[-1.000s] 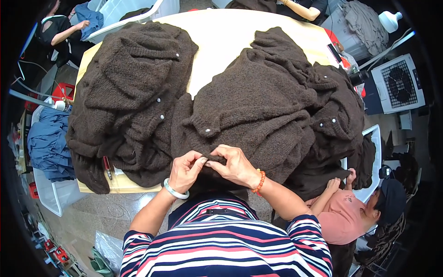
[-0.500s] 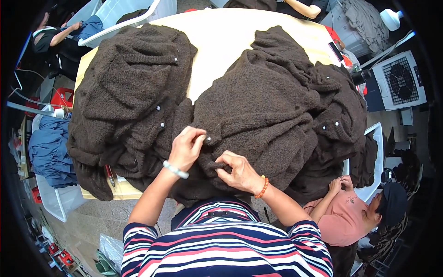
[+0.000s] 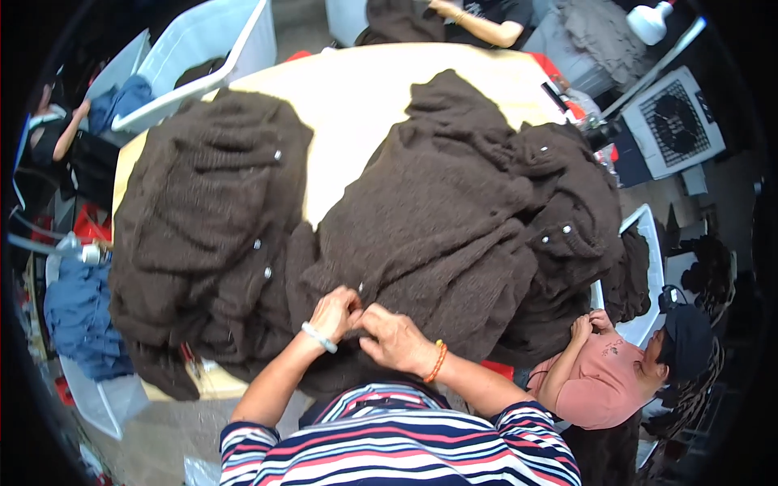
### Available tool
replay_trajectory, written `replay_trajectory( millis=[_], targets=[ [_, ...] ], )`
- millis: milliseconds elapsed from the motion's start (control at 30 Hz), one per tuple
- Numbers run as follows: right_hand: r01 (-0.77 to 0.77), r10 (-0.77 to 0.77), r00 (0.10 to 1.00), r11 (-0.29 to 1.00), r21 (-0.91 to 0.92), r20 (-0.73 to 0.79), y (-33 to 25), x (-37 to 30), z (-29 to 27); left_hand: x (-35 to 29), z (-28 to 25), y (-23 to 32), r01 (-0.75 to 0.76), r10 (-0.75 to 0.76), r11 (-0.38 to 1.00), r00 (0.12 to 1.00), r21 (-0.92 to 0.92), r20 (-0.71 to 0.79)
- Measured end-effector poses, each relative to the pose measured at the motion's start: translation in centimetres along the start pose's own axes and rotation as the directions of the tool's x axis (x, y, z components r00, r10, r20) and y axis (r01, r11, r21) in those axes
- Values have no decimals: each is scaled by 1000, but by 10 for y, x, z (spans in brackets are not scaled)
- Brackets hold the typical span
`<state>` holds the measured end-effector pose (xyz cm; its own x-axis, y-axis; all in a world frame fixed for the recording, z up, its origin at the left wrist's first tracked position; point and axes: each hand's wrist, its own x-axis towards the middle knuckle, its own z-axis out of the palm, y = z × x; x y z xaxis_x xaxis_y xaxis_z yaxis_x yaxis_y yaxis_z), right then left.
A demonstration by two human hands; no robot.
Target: Trimming loose threads and excess fabric from brown sweaters using scissors.
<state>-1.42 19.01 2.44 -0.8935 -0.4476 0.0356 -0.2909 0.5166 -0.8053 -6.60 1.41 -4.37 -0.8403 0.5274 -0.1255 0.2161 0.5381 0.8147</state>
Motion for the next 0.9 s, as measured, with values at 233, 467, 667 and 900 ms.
replay_trajectory(
  millis=[233,467,667,900],
  targets=[
    [-9,4,999,994,-113,-48,-8,4,2,-9,-27,12,384,-252,657,923,-649,291],
    [-66,36,976,989,-135,-213,-21,8,-3,-13,-34,14,455,-227,275,887,-847,402],
    [-69,40,984,984,-165,-172,-13,3,1,-14,-34,10,447,-138,279,894,-850,425],
    [-41,19,978,994,-104,-210,1,9,-4,-25,-47,34,265,-162,571,964,-777,210]
  ],
)
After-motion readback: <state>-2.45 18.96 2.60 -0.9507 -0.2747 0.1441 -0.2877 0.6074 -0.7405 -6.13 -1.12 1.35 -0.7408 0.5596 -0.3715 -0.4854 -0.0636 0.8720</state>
